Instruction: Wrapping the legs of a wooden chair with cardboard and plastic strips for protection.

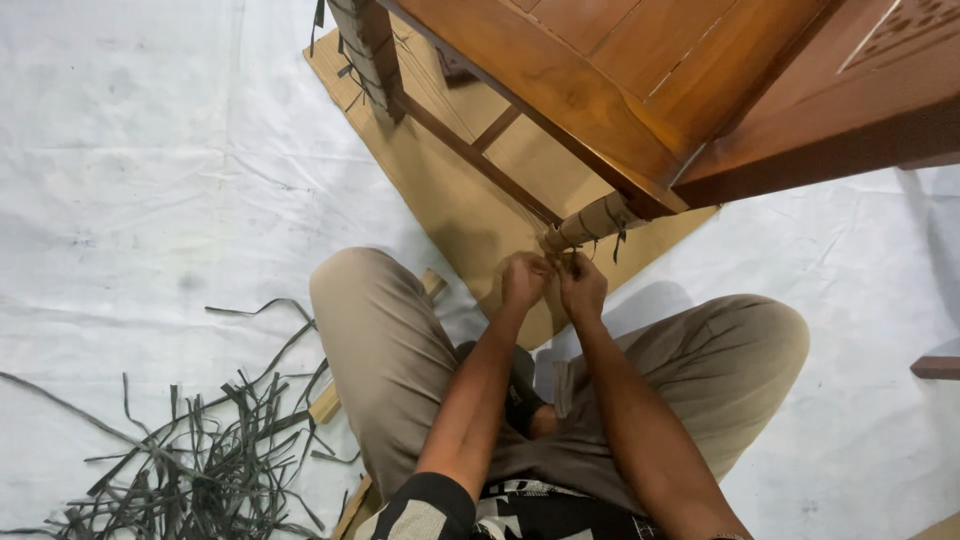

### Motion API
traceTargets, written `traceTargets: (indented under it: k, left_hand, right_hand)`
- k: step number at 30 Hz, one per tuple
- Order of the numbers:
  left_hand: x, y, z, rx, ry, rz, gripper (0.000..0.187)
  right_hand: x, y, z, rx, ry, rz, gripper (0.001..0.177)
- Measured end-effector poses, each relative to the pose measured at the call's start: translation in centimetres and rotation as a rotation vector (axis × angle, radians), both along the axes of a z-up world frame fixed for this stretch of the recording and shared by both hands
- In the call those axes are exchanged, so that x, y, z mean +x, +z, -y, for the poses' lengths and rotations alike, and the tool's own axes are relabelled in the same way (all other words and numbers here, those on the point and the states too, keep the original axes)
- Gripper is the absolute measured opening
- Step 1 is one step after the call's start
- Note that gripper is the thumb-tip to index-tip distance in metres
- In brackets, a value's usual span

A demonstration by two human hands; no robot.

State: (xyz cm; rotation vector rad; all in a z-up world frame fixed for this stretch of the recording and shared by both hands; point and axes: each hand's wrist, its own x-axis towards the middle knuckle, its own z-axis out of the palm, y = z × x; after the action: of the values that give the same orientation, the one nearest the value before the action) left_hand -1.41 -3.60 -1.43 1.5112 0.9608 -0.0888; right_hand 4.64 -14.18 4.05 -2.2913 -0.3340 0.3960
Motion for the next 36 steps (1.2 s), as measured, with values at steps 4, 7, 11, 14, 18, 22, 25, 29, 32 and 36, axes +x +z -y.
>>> traceTargets:
  k: [4,7,11,14,18,22,25,29,32,36]
  left_hand:
    - [-0.3,1.6,-0.2,0.024,-0.031,-0.019,0.028]
    - [0.3,-1.7,-0.3,0.107,-0.074,-0.043,0.026]
    - [-0.1,-0.5,-0.9,0.105,0.002,-0.018,0.023]
    - [0.1,0.3,-0.8,0.074,0.077,0.062,0.024]
    - [0.4,-1.5,0.1,0.045,0.121,0.040,0.026]
    - [1.6,-1.2,0.8,-0.279,0.384,0.023,0.052]
    - [1.8,-0.8,1.0,-0.364,0.425,-0.002,0.056]
    - [3.1,-6.3,2.3,-0.265,0.350,-0.030,0.036]
    - [3.0,-5.4,1.3,-0.222,0.282,-0.047,0.031]
    - [3.4,-7.9,1.3,-0.224,0.315,-0.035,0.028]
  right_hand:
    - [-0.4,-0.2,0.3,-0.103,0.092,0.134,0.021]
    - [-0.3,-0.3,0.5,-0.223,0.222,0.270,0.016]
    - [-1.3,2.5,-0.6,-0.265,0.304,0.355,0.018]
    - [-0.8,0.4,-0.3,-0.241,0.307,0.368,0.020]
    - [-0.1,-1.7,0.3,-0.273,0.289,0.392,0.015]
    - [0.1,-2.5,0.6,-0.205,0.228,0.344,0.015]
    - [0.0,-2.8,0.7,-0.176,0.185,0.324,0.016]
    - [-0.3,-2.2,0.6,-0.144,0.063,0.198,0.016]
    - [0.0,-2.7,0.5,-0.110,-0.024,0.090,0.019]
    - [-0.2,-2.5,0.0,-0.032,-0.139,-0.037,0.020]
